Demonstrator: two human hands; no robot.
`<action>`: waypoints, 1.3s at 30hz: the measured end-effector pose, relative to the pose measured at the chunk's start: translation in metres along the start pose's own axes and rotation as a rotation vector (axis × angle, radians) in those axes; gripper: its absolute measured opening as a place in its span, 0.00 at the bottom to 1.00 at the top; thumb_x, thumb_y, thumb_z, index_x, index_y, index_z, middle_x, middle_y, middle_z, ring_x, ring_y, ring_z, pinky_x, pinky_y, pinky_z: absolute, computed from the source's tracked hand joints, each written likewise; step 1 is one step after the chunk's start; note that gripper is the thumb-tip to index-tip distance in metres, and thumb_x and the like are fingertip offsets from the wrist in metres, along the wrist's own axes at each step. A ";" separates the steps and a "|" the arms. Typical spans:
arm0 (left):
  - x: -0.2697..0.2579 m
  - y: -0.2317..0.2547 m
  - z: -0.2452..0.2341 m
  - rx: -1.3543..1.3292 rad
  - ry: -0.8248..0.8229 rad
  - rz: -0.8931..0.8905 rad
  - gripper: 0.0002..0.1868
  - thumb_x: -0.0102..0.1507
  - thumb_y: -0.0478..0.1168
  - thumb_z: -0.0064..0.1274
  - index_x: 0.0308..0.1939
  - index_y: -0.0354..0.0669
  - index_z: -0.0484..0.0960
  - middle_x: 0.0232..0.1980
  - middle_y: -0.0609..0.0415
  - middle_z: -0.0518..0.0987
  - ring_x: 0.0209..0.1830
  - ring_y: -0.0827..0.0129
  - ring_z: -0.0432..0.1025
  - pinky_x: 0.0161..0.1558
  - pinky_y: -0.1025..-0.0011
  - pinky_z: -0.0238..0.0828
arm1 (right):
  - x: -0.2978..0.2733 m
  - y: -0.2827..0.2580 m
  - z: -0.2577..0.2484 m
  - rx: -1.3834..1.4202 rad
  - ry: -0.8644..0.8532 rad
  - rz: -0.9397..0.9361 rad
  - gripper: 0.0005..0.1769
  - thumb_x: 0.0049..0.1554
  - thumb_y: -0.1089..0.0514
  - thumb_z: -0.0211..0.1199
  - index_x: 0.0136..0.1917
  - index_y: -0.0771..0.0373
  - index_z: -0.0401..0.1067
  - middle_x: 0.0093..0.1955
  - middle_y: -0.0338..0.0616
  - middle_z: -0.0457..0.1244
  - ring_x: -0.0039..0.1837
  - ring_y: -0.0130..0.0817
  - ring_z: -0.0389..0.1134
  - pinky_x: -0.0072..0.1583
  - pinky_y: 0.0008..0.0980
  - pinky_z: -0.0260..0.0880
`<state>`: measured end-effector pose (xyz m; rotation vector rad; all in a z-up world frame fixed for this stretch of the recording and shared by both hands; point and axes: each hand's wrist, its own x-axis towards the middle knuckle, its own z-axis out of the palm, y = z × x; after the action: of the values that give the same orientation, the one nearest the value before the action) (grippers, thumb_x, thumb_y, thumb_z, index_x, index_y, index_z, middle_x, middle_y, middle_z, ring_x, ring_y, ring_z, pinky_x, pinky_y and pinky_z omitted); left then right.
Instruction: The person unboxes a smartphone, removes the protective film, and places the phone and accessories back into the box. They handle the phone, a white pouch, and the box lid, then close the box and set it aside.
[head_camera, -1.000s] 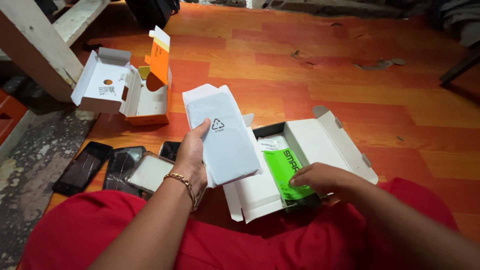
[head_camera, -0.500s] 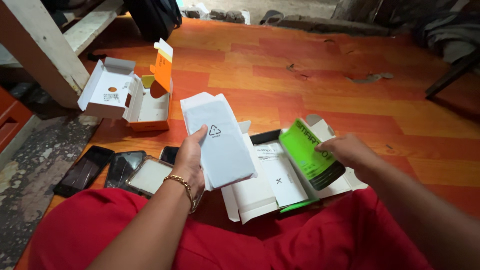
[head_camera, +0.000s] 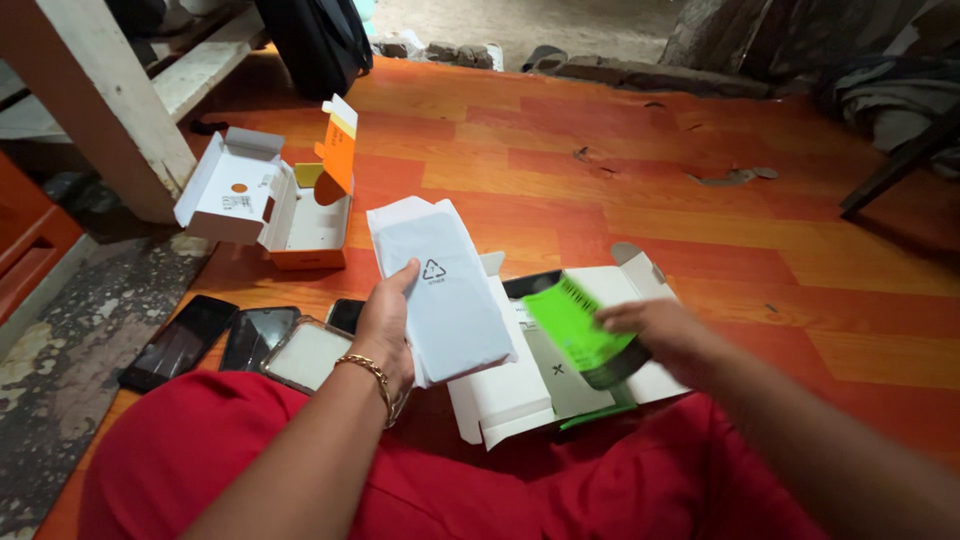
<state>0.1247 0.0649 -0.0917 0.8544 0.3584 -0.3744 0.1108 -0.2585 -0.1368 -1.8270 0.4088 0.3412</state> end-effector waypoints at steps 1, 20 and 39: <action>0.000 0.000 -0.001 -0.002 -0.022 0.011 0.26 0.67 0.52 0.41 0.62 0.39 0.76 0.59 0.43 0.81 0.57 0.52 0.78 0.56 0.49 0.77 | -0.003 -0.001 0.011 -0.016 -0.033 0.010 0.22 0.55 0.64 0.61 0.62 0.67 0.79 0.55 0.50 0.72 0.52 0.41 0.72 0.55 0.39 0.73; 0.001 -0.007 -0.014 -0.019 0.044 -0.011 0.25 0.67 0.52 0.42 0.60 0.40 0.76 0.57 0.44 0.81 0.56 0.53 0.78 0.56 0.49 0.76 | 0.033 0.012 -0.015 0.007 0.190 0.043 0.19 0.53 0.73 0.58 0.56 0.65 0.79 0.49 0.56 0.70 0.45 0.48 0.73 0.48 0.47 0.79; 0.006 -0.009 -0.015 -0.006 0.060 -0.007 0.25 0.67 0.52 0.43 0.60 0.39 0.77 0.58 0.44 0.82 0.56 0.53 0.78 0.56 0.51 0.76 | 0.023 0.009 -0.013 0.125 0.381 -0.032 0.29 0.53 0.72 0.62 0.66 0.57 0.61 0.50 0.58 0.66 0.48 0.47 0.70 0.46 0.46 0.75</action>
<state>0.1238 0.0695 -0.1095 0.8601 0.4178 -0.3541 0.1282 -0.2755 -0.1507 -1.7725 0.6480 -0.0587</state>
